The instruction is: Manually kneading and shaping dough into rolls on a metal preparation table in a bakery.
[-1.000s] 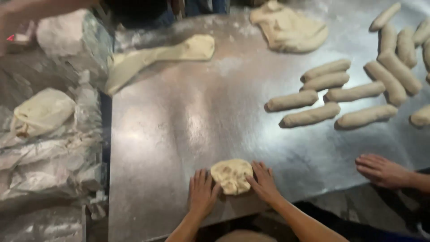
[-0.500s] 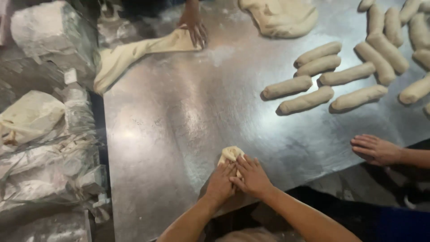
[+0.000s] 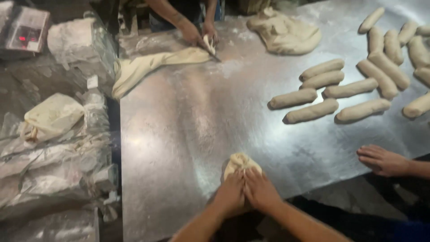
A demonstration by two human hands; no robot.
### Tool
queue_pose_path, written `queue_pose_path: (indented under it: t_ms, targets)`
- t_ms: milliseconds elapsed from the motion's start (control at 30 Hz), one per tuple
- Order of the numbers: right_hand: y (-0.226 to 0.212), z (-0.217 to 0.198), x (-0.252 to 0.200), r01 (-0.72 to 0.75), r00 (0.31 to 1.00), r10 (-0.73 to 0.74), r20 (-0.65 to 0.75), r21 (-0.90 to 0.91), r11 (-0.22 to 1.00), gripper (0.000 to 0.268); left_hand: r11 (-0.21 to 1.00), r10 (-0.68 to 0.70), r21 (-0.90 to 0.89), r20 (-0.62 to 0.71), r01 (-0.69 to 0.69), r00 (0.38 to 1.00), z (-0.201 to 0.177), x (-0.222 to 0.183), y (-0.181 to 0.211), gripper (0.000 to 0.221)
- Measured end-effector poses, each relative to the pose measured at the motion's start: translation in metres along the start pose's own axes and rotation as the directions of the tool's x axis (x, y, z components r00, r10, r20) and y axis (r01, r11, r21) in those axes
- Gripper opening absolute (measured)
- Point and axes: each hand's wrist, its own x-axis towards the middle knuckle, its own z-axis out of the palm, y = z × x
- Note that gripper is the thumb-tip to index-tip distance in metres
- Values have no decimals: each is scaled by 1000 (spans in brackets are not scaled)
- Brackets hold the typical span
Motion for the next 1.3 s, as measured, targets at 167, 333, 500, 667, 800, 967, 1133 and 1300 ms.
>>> queue_pose_path:
  t_ms: [167,333,500,667,800,967,1133,1300]
  targets:
    - [2,-49,96,-530,787,434,439,120,839,43,847,-319,-235,492,476,810,12,-10,16,43]
    - [-13,-15,146,-122,990,119,73,29,992,47,992,16,-123,63,-8,998,34,-48,38,61]
    - [27,27,185,-56,983,70,170,-88,995,71,946,-91,-296,154,134,984,33,-32,12,50]
    - [29,53,130,-9,971,22,239,-59,998,83,850,-164,-488,113,198,980,37,-32,9,41]
    - [-19,-15,93,-176,818,124,562,40,983,68,857,-103,-503,54,116,993,12,-33,23,39]
    - [-39,-27,89,-293,776,261,574,-39,955,62,897,-60,-441,-66,25,996,30,-74,6,27]
    - [-36,-23,107,-187,930,196,312,-59,981,62,937,-278,-287,-278,196,920,25,-57,-39,57]
    - [-22,8,67,-118,986,123,112,-50,992,53,909,-240,-351,-1,225,971,36,-25,-62,86]
